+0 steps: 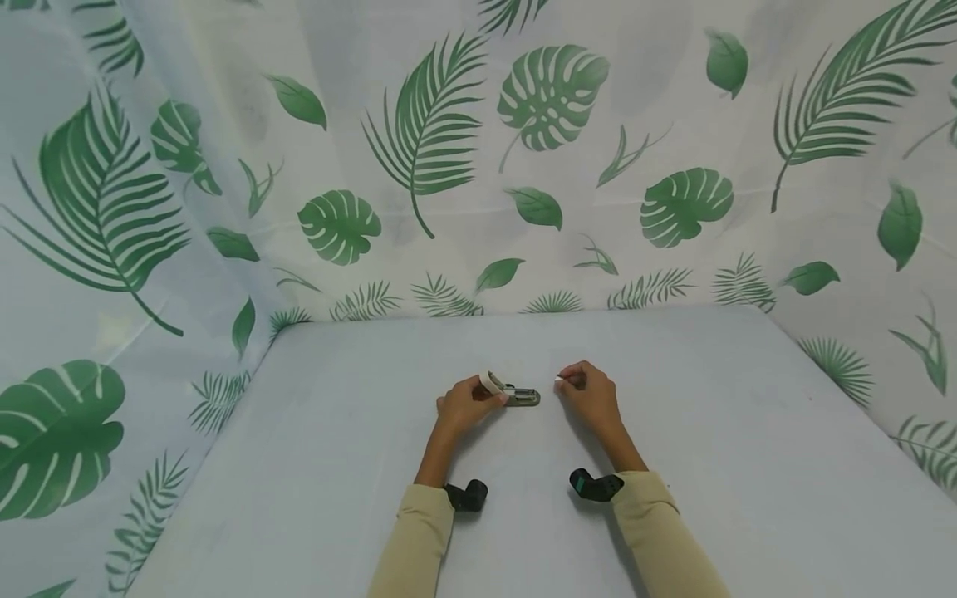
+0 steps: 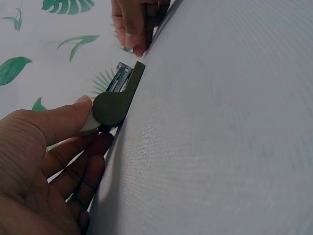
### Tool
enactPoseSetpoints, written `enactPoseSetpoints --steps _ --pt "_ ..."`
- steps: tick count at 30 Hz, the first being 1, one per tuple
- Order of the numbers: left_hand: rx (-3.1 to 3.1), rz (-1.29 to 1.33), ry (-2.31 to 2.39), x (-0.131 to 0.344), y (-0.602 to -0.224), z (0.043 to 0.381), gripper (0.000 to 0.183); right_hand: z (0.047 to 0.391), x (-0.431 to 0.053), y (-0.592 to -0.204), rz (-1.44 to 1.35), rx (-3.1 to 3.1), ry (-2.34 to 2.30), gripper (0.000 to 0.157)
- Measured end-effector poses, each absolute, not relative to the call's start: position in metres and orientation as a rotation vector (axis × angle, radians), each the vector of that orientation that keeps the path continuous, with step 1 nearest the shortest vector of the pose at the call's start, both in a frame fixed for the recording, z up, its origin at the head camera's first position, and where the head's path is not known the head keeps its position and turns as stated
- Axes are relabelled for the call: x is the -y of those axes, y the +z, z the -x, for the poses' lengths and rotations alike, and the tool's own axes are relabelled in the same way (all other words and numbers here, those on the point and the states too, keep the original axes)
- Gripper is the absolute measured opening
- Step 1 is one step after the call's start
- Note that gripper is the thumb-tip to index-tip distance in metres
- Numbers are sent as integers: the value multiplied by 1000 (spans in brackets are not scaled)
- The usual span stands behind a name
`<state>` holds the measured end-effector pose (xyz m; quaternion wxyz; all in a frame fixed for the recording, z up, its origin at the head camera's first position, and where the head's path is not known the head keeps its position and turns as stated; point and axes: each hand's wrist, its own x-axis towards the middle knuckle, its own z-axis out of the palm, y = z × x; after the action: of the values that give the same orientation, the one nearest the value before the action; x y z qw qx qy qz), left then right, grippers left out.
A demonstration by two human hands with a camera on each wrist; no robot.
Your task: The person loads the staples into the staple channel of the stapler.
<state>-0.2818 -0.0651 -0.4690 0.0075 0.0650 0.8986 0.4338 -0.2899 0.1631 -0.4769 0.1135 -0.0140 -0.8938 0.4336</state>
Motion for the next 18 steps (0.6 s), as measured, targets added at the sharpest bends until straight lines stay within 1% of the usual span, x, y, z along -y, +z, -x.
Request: enactPoseSetpoints --steps 9,18 --pt "-2801 -211 1353 64 -465 281 30 289 -167 -473 15 2626 1264 15" --pt "-2784 -222 1344 66 -465 281 29 288 -167 -469 64 2625 1273 19"
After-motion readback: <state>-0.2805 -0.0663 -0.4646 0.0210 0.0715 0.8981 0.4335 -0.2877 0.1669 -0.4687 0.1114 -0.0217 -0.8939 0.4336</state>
